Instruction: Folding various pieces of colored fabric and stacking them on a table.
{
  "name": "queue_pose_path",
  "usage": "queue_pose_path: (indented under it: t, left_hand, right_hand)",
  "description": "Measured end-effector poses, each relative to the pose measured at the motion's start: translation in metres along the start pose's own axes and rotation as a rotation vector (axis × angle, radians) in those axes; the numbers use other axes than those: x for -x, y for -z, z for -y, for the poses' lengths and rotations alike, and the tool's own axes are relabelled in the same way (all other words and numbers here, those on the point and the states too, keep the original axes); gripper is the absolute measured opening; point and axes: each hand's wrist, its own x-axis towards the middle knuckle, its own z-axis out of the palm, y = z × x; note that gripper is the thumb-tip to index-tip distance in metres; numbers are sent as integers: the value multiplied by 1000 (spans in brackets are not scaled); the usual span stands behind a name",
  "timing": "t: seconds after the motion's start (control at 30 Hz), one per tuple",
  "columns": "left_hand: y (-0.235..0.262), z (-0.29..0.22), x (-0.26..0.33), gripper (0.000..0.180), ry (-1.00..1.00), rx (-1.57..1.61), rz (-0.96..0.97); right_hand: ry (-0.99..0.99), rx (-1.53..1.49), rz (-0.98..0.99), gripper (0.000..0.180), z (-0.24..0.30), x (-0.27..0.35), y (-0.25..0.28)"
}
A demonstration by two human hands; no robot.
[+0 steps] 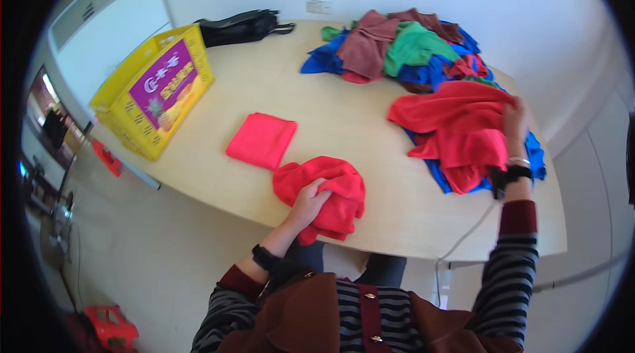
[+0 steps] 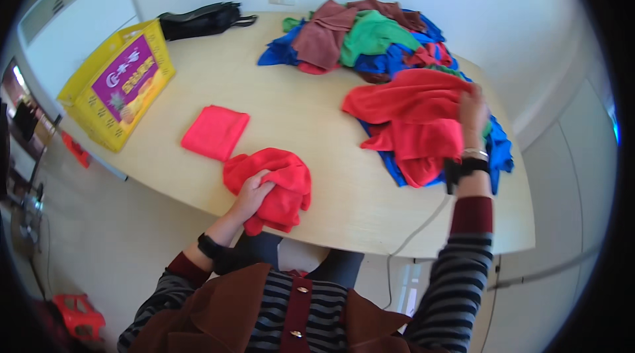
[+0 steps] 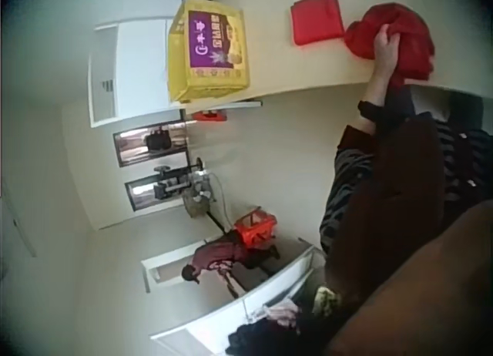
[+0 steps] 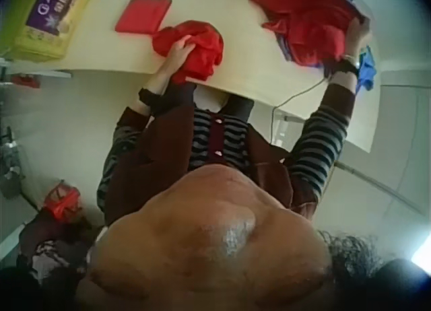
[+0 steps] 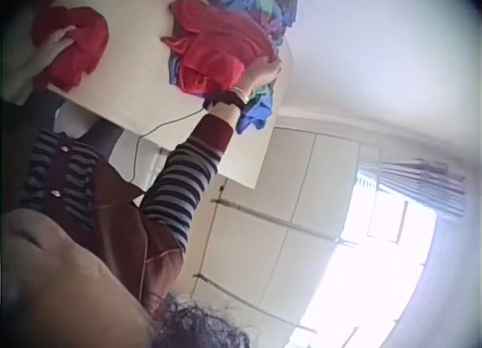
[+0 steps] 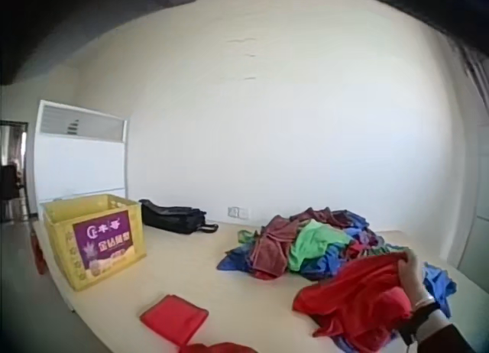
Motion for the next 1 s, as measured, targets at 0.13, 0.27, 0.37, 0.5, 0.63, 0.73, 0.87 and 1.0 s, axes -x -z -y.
queue_pose_path:
  t: [0.13,0.27,0.37,0.5,0.63,0.73,0.87,1.0]
  left_hand:
    - [-10,-10,-11,21,13,81,9]
    - [-13,-12,-13,23,-32,-6,-79]
    - [-6,-26,-1,22,-15,-16,-66]
    - [-26,-82,27,21,15,-25,-38]
    - [-35,-121,39,24,-148,-453,63]
    - [-11,-120,54,30,-260,-535,-74]
    - [10,-123,62,32,-51,-667,57]
    - [29,-92,55,31,-163,-819,144]
  right_hand:
    - [66,233,255,34,-89,6,13]
    - [232,-23,212,32,1,49,17]
    - [123,-771,1008,37,156,111,40]
    - [483,-975,983,44,255,199,68]
    - [490,-796,1022,42,259,219,61]
    - [545,-860,888,29,264,215,51]
    - [285,-894,821,21,264,209,69]
    - [122,-946,788,16,248,210,84]
